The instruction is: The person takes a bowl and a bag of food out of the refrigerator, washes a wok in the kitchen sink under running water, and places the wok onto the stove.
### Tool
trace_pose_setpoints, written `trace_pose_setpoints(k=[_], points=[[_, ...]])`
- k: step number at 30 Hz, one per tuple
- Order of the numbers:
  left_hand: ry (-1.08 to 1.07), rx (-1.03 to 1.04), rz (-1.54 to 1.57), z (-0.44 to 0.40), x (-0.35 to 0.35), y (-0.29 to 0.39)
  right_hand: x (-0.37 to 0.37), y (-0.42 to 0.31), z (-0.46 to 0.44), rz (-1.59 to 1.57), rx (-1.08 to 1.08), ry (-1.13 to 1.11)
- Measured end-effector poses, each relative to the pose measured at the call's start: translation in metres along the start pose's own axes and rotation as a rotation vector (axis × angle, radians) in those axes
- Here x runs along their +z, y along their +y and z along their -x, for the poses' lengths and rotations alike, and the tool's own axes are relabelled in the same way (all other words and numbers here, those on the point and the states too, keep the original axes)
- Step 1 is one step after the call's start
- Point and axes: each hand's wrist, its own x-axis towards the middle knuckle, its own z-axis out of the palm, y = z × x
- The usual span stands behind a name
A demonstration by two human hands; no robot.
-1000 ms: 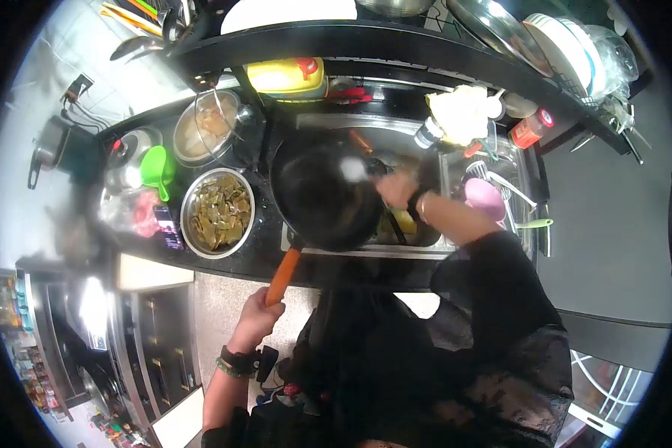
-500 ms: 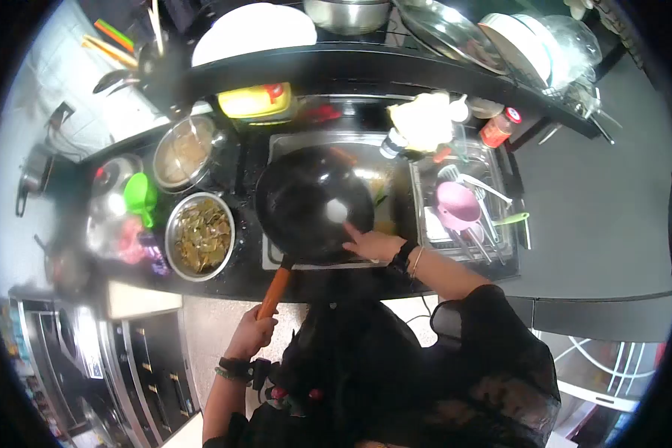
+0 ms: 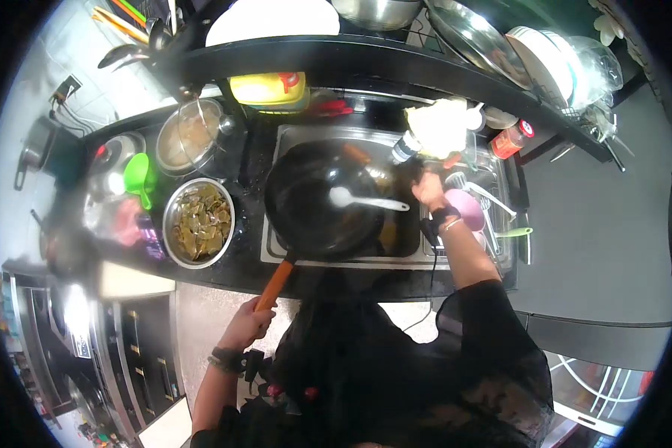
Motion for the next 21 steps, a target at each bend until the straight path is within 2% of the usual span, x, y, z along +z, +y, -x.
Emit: trace_pose_setpoints(k=[2, 4, 5, 6, 8, 9, 10, 12, 16, 19, 21], points=[[-0.005, 0.006, 0.016, -0.002, 0.0, -0.001, -0.007, -0.009, 0.014, -0.032, 0.024, -0.012], [-0.006, 0.0, 0.028, -0.004, -0.001, -0.003, -0.014, -0.018, 0.023, 0.123, 0.033, 0.119], [-0.009, -0.008, 0.033, -0.005, -0.002, -0.004, -0.01, -0.026, 0.031, 0.192, -0.061, 0.306], [-0.009, -0.007, 0.035, -0.005, -0.003, -0.003, -0.006, -0.033, 0.038, 0.193, -0.063, 0.306], [-0.033, 0.002, 0.066, -0.006, -0.004, -0.005, -0.014, -0.066, 0.058, 0.384, -0.303, 0.081], [-0.028, -0.003, 0.074, -0.005, -0.003, -0.006, 0.011, -0.065, 0.053, 0.422, -0.314, -0.091], [-0.019, -0.007, 0.047, -0.003, -0.001, -0.002, 0.028, -0.058, 0.054, 0.495, -0.451, -0.048], [-0.002, -0.008, 0.029, -0.003, 0.004, 0.004, 0.048, -0.046, 0.053, 0.544, -0.501, -0.017], [0.0, -0.003, 0.008, 0.0, 0.007, 0.007, 0.067, -0.038, 0.039, 0.456, -0.441, -0.16], [-0.016, -0.006, 0.007, 0.002, 0.011, 0.014, 0.049, -0.05, 0.045, 0.619, -0.442, -0.192], [-0.008, -0.01, 0.002, 0.004, 0.013, 0.014, 0.059, -0.04, 0.034, 0.672, -0.525, 0.061]])
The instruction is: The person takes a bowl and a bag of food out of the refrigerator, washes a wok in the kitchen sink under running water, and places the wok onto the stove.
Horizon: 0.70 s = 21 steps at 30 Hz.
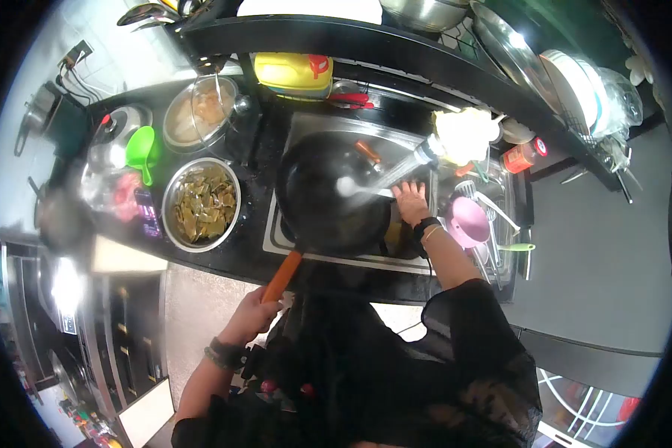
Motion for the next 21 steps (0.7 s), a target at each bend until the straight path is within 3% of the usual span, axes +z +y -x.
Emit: trace_pose_setpoints(k=[4, 5, 7, 8, 9, 11, 12, 14, 18, 21], points=[[0.036, 0.007, -0.05, 0.004, 0.005, 0.004, 0.027, 0.002, -0.007, -0.216, -0.088, -0.178], [0.037, 0.018, -0.059, 0.007, 0.006, 0.006, 0.019, -0.005, -0.004, -0.224, -0.084, -0.182], [0.045, 0.007, -0.056, 0.011, 0.009, 0.011, 0.001, -0.024, 0.008, -0.609, -0.15, -0.208], [0.052, 0.001, -0.046, 0.011, 0.01, 0.011, -0.01, -0.037, 0.016, -0.65, -0.188, -0.062], [0.043, -0.008, -0.046, 0.01, 0.01, 0.009, -0.035, -0.052, 0.025, -0.65, -0.181, -0.073], [0.091, 0.036, -0.144, 0.006, 0.009, 0.004, -0.082, -0.08, 0.039, -0.837, -0.058, -0.29], [0.089, 0.017, -0.159, 0.009, 0.011, 0.011, -0.078, -0.089, 0.043, -0.836, -0.052, -0.292], [0.084, 0.023, -0.148, 0.008, 0.009, 0.008, -0.057, -0.103, 0.045, -0.922, -0.076, -0.08], [0.092, 0.106, -0.172, 0.003, 0.007, 0.0, -0.025, -0.092, 0.025, -0.801, -0.132, -0.017], [0.069, 0.032, -0.125, 0.007, 0.004, 0.005, -0.025, -0.086, 0.011, -0.679, 0.004, -0.043]])
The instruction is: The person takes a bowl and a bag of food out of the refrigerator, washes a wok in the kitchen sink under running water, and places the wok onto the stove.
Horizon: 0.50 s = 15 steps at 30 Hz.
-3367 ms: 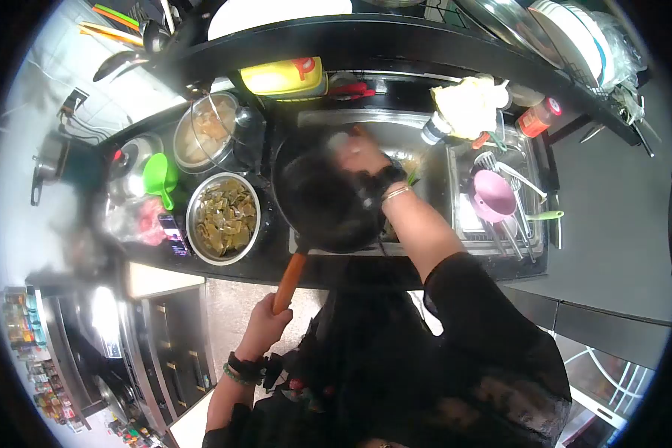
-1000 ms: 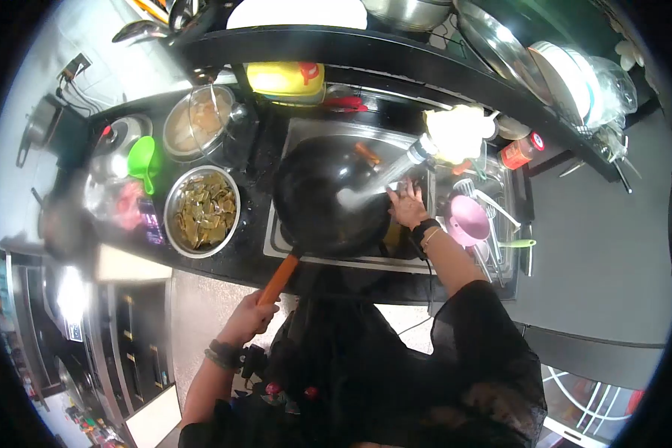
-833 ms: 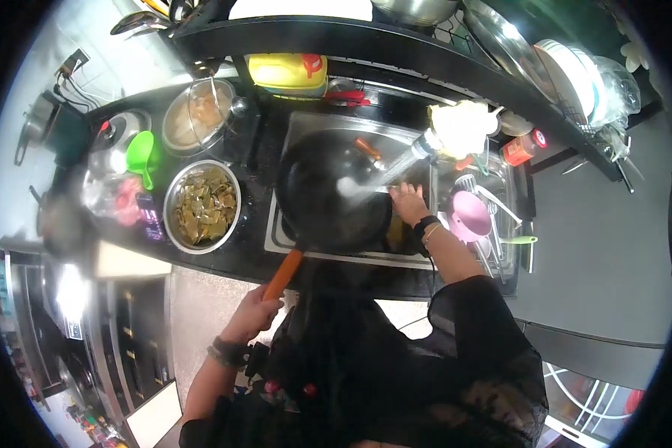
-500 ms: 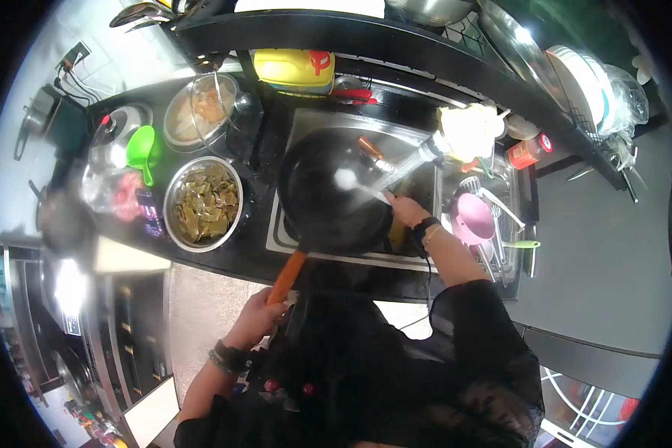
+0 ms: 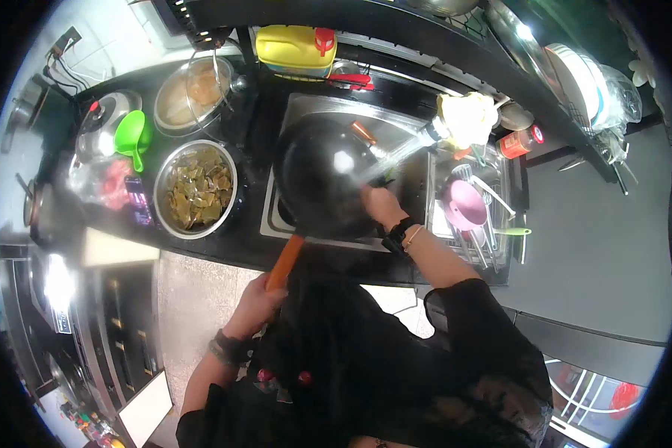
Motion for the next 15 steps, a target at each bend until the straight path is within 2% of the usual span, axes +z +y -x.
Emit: trace_pose_setpoints(k=[3, 6, 8, 9, 10, 12, 14, 15], points=[[0.015, 0.066, 0.018, -0.009, -0.002, -0.015, -0.004, -0.012, 0.013, -0.15, 0.034, -0.03], [0.041, 0.083, -0.061, -0.015, -0.003, -0.02, -0.03, -0.041, 0.045, -0.203, -0.051, -0.136], [0.029, 0.071, -0.053, -0.014, -0.002, -0.018, -0.055, -0.05, 0.065, -0.351, -0.114, -0.324], [0.024, 0.061, -0.05, -0.013, -0.002, -0.016, -0.068, -0.047, 0.073, -0.53, -0.162, -0.336], [0.022, 0.051, -0.053, -0.01, -0.002, -0.014, -0.079, -0.041, 0.075, -0.538, -0.157, -0.341], [0.024, 0.028, -0.018, -0.007, -0.001, -0.007, -0.1, -0.026, 0.061, -0.008, -0.175, -0.49], [0.007, 0.011, 0.008, -0.006, -0.001, -0.006, -0.107, -0.017, 0.045, 0.259, -0.114, -0.402], [-0.002, -0.002, 0.04, -0.006, -0.001, -0.006, -0.079, 0.017, 0.027, 0.306, -0.209, -0.241]])
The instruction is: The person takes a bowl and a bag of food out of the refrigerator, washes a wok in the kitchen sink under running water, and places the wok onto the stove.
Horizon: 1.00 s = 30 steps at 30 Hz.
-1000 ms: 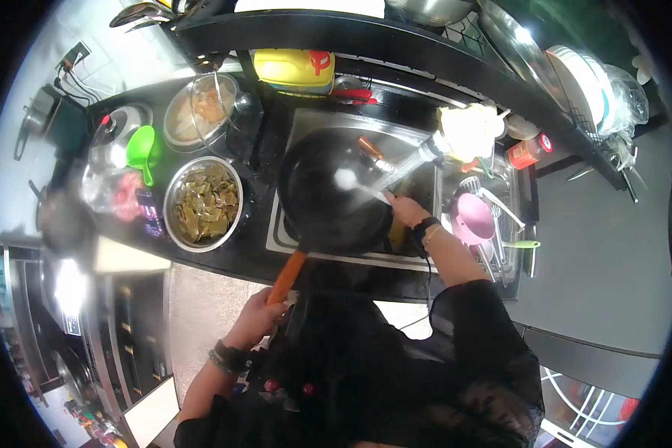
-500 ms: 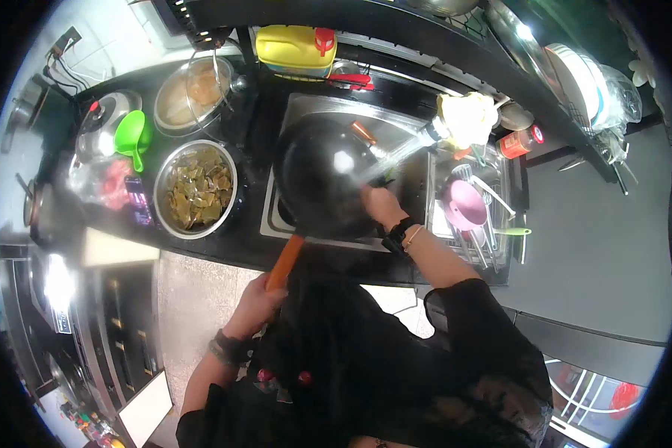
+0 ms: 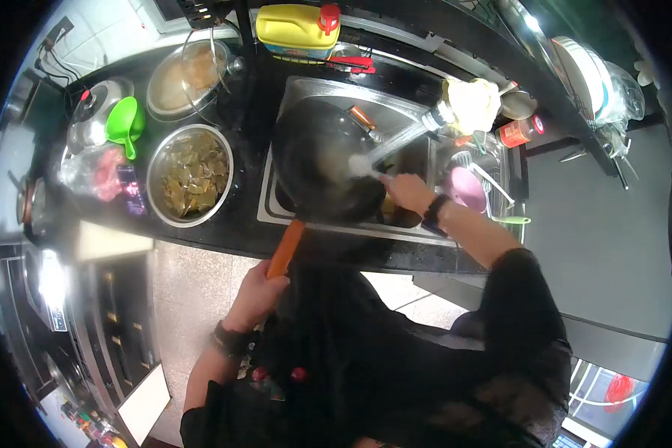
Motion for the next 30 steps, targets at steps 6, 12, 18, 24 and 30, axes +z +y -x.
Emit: trace_pose_setpoints(k=[6, 12, 18, 24, 30], points=[[0.008, 0.022, 0.056, 0.0, 0.005, -0.001, 0.016, -0.015, 0.008, -0.082, 0.045, -0.002], [0.009, 0.033, 0.016, -0.002, 0.006, -0.002, 0.02, -0.07, 0.02, -0.654, -0.053, -0.056], [0.002, 0.069, 0.052, -0.003, 0.008, -0.004, 0.033, -0.019, -0.003, -0.324, 0.106, -0.03], [-0.031, 0.04, 0.104, -0.002, 0.006, -0.004, 0.02, -0.022, 0.007, -0.135, 0.111, -0.019], [-0.007, 0.013, 0.09, 0.001, 0.008, 0.0, -0.029, -0.038, 0.058, -0.401, -0.112, -0.214]])
